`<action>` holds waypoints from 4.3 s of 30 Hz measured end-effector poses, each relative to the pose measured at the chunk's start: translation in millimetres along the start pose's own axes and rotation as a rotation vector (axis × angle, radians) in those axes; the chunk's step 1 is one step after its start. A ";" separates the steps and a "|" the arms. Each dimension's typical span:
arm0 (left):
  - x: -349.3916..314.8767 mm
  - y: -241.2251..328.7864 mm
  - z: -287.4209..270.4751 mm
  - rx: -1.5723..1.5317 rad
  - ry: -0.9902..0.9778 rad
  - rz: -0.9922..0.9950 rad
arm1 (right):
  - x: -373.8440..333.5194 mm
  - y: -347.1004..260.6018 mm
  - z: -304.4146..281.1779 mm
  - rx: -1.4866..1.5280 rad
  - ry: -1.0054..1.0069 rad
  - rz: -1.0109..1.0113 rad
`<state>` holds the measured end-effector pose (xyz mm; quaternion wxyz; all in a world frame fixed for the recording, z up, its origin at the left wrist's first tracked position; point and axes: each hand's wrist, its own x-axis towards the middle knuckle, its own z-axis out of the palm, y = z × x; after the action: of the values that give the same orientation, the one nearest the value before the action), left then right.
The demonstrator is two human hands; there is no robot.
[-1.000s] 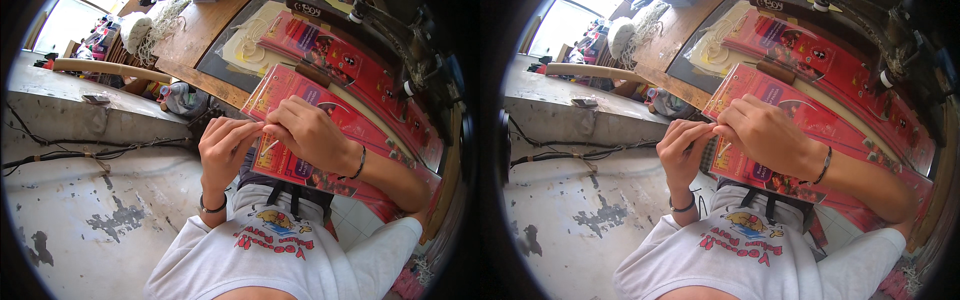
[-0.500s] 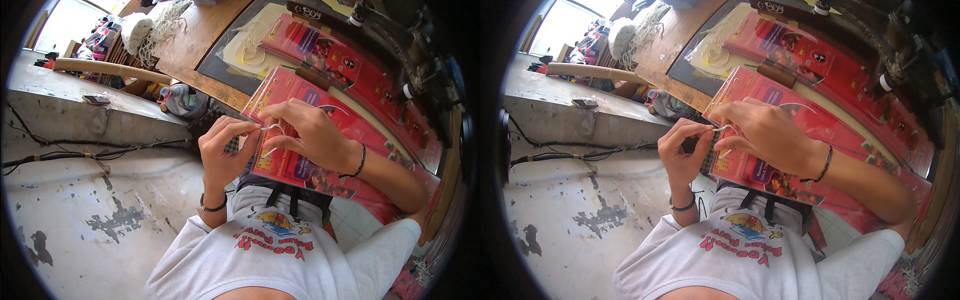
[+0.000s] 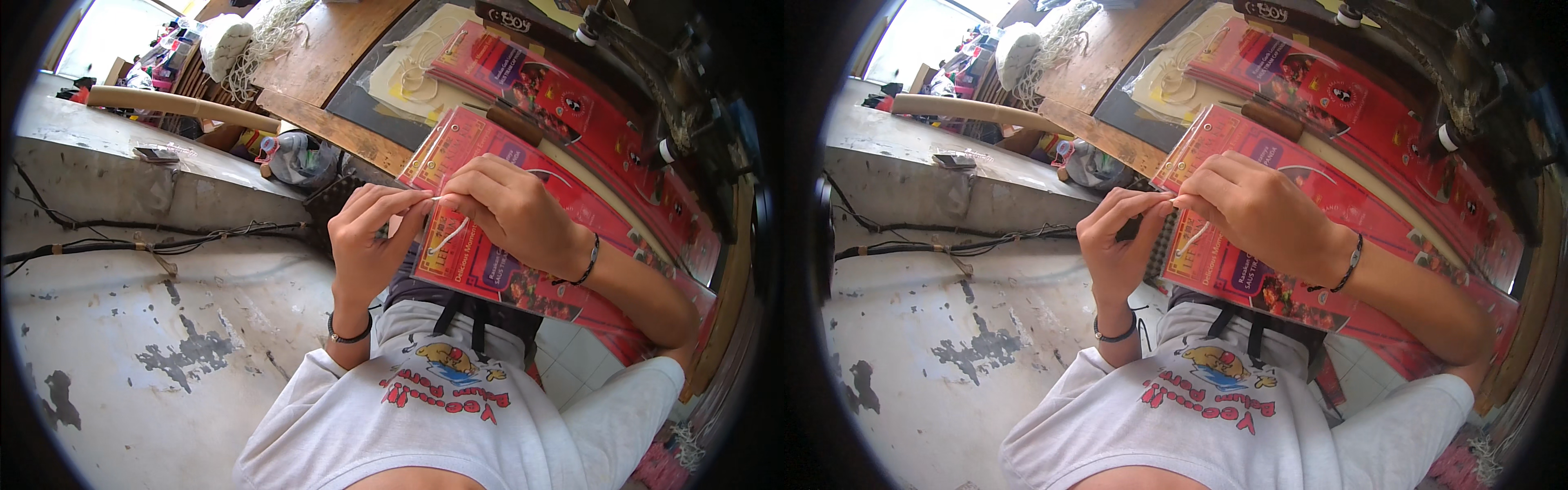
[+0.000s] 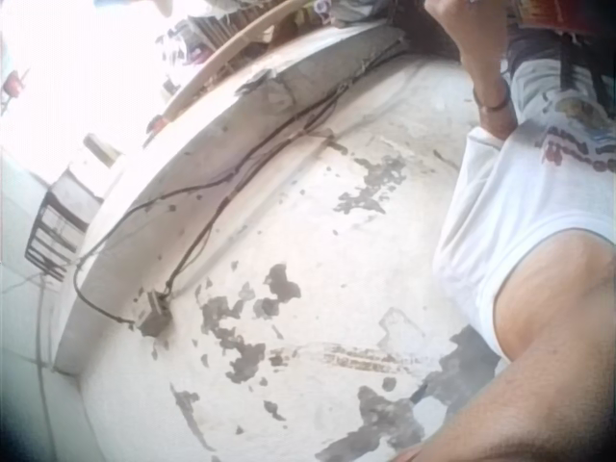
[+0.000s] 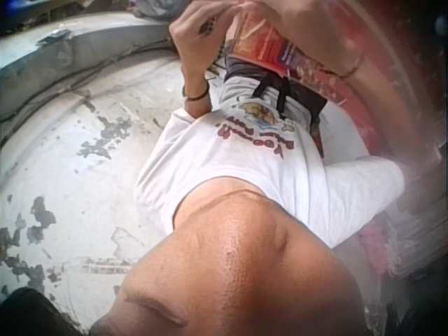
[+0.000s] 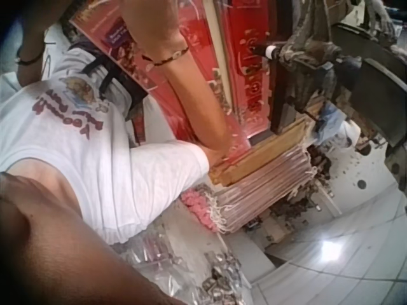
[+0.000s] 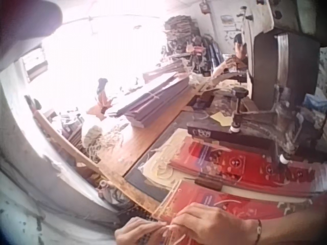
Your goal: The person places a stack of printed red product packages under a press to align them, uses a small wooden tool to poke holes in the packages, and then threads and ties a white string through the holes to bundle them together.
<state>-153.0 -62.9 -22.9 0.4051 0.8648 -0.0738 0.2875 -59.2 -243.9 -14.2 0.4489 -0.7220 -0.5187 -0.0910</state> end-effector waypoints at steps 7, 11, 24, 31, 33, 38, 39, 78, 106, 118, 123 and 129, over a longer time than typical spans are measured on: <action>3.0 1.3 3.5 -0.070 0.010 -0.080 | 2.7 -1.7 -3.8 0.162 -0.007 0.140; 3.3 -1.7 2.0 -0.142 -0.004 -0.084 | 1.5 1.2 -6.6 0.130 -0.059 0.107; 1.6 -3.5 1.5 -0.177 -0.028 -0.124 | 4.0 -5.8 -1.3 0.056 0.007 0.048; 1.0 -1.3 -2.6 -0.227 -0.071 -0.153 | 2.9 0.3 -1.7 -0.152 -0.031 -0.161; 0.1 -2.9 0.2 -0.254 -0.068 -0.194 | 4.2 0.0 -0.7 -0.168 -0.027 -0.181; -2.6 -2.2 3.9 -0.152 -0.024 -0.147 | 3.3 0.0 -0.9 -0.162 -0.048 -0.141; -2.5 -3.5 5.1 -0.124 -0.011 -0.121 | 3.4 0.4 -1.9 -0.173 -0.053 -0.137; -38.5 -18.0 8.1 -0.667 -0.136 -0.593 | 4.0 -11.3 -7.3 0.445 -0.200 0.514; -68.3 -16.8 9.9 -1.085 -0.265 -0.569 | 3.0 -40.4 -5.0 -0.252 -0.466 -0.080; -70.6 -22.0 6.7 -1.086 -0.290 -0.658 | -2.0 -28.3 -3.1 -0.070 -0.412 -0.006; -70.7 -22.6 14.3 -1.060 -0.235 -0.601 | -1.1 -22.3 0.5 0.021 -0.361 0.019; -73.6 -24.7 23.7 -0.953 -0.141 -0.564 | -3.6 -17.9 0.1 0.109 -0.311 0.062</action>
<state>-194.3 -71.9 -92.1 0.8067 0.5892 0.0118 0.0440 -75.7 -245.1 -6.5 0.4042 -0.7174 -0.5638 0.0641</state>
